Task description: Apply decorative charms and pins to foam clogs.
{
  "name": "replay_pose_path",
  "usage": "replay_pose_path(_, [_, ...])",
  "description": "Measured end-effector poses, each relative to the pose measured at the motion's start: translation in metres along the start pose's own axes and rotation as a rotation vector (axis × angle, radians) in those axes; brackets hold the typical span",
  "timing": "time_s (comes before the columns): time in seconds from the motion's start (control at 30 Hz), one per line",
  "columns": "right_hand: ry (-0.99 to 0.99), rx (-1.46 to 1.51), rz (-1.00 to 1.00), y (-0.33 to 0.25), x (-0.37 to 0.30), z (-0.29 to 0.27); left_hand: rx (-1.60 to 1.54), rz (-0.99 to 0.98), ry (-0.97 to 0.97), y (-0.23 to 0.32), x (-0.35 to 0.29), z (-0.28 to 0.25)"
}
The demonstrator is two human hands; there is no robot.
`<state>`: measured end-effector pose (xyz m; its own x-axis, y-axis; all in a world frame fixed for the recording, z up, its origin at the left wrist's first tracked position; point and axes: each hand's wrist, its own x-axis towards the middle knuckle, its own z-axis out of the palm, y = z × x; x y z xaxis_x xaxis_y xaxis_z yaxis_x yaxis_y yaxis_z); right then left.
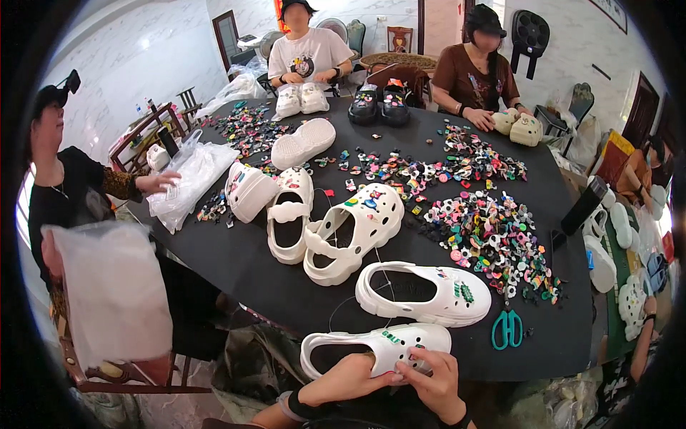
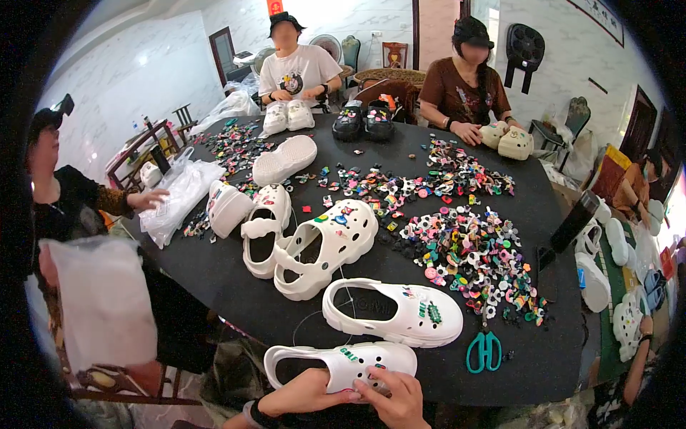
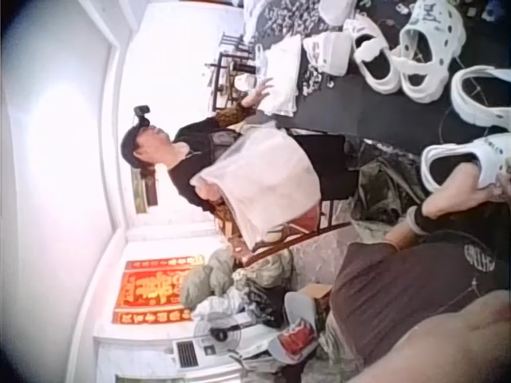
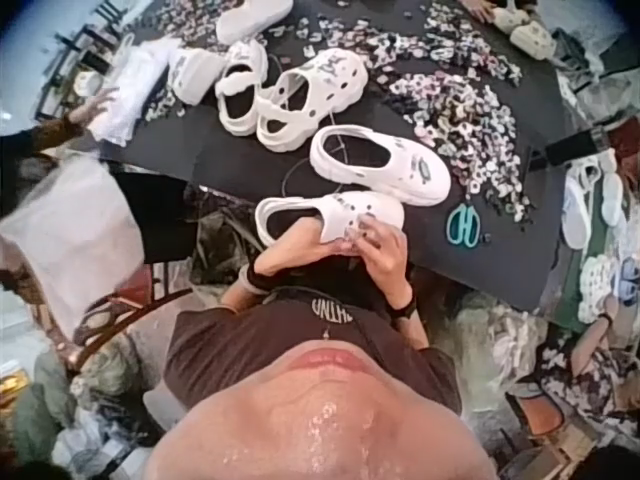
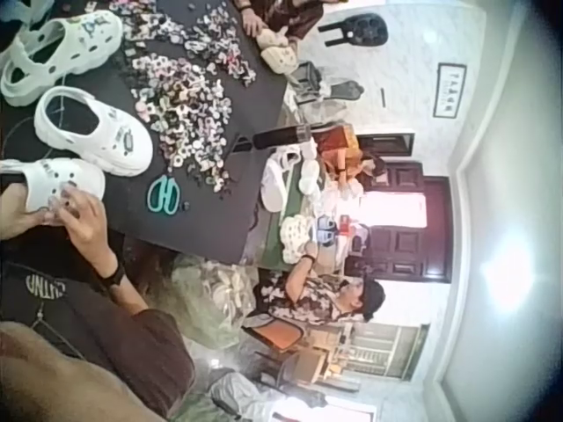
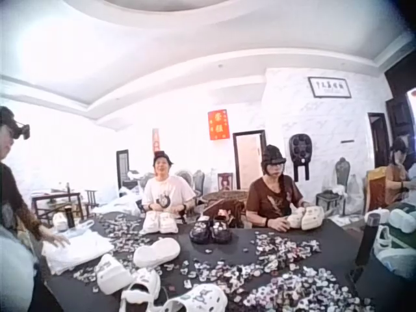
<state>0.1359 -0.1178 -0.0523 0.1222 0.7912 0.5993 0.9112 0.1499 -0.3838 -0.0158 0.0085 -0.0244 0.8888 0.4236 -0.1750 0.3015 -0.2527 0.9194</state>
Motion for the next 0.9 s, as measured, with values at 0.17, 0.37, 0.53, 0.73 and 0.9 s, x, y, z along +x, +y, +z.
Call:
replay_pose_path(0.17, [-0.009, 0.023, 0.027, -0.002, 0.001, -0.002, 0.054, 0.046, 0.038, -0.004, 0.0, 0.006])
replay_pose_path(0.37, [0.013, 0.109, 0.084, -0.002, 0.002, -0.002, 0.059, 0.013, -0.004, -0.01, 0.002, 0.004])
replay_pose_path(0.53, [0.01, 0.151, 0.063, 0.002, 0.004, -0.001, 0.065, 0.054, 0.003, -0.013, 0.007, 0.001])
replay_pose_path(0.73, [-0.041, 0.147, 0.047, 0.004, 0.005, -0.005, 0.035, 0.036, -0.051, -0.008, 0.004, -0.002])
replay_pose_path(0.9, [-0.074, 0.194, 0.068, 0.003, 0.006, -0.011, 0.041, 0.014, -0.064, -0.004, 0.006, -0.003])
